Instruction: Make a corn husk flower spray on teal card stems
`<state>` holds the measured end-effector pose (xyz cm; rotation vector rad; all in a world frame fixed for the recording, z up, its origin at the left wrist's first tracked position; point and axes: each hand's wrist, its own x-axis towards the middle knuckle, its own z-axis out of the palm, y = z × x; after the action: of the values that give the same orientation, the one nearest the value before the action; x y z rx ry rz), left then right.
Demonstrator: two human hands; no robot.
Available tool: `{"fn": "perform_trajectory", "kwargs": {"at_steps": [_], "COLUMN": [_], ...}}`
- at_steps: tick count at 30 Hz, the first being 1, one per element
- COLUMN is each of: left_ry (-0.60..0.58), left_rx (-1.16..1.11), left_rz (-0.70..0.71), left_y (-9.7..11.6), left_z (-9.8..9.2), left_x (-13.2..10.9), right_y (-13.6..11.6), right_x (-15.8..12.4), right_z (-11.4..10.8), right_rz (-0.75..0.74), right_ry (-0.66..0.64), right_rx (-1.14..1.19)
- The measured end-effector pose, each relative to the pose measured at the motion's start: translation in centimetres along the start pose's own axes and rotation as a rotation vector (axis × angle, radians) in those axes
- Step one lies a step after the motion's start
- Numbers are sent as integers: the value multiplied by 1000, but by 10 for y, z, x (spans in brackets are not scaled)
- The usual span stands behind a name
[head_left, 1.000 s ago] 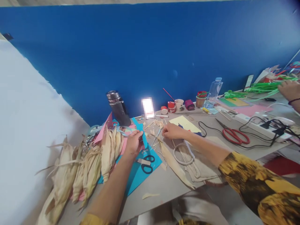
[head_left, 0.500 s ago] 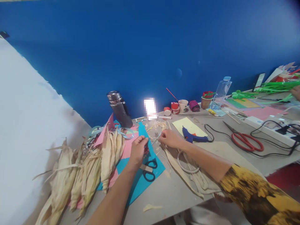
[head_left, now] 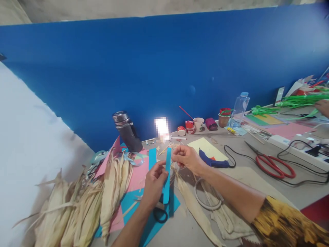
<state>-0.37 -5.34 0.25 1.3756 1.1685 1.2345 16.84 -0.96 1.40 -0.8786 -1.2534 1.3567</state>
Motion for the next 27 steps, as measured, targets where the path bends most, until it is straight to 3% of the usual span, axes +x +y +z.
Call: {"fn": "perform_trajectory", "kwargs": {"at_steps": [9, 18, 22, 27], "left_ry": [-104, 59, 104, 124], "left_rx": [-35, -205, -244, -480], "left_rz": [-53, -126, -143, -209], "left_y": [4, 9, 8, 11], "left_z": [3, 0, 3, 8], "left_x": [-4, -1, -4, -6], "right_y": [-8, 1, 2, -4], "right_x": [-3, -19, -22, -24], "right_z": [-3, 12, 18, 22], "right_rz": [63, 86, 89, 100], "right_ry": [-3, -143, -140, -113], "right_rx": [57, -128, -138, -136]}}
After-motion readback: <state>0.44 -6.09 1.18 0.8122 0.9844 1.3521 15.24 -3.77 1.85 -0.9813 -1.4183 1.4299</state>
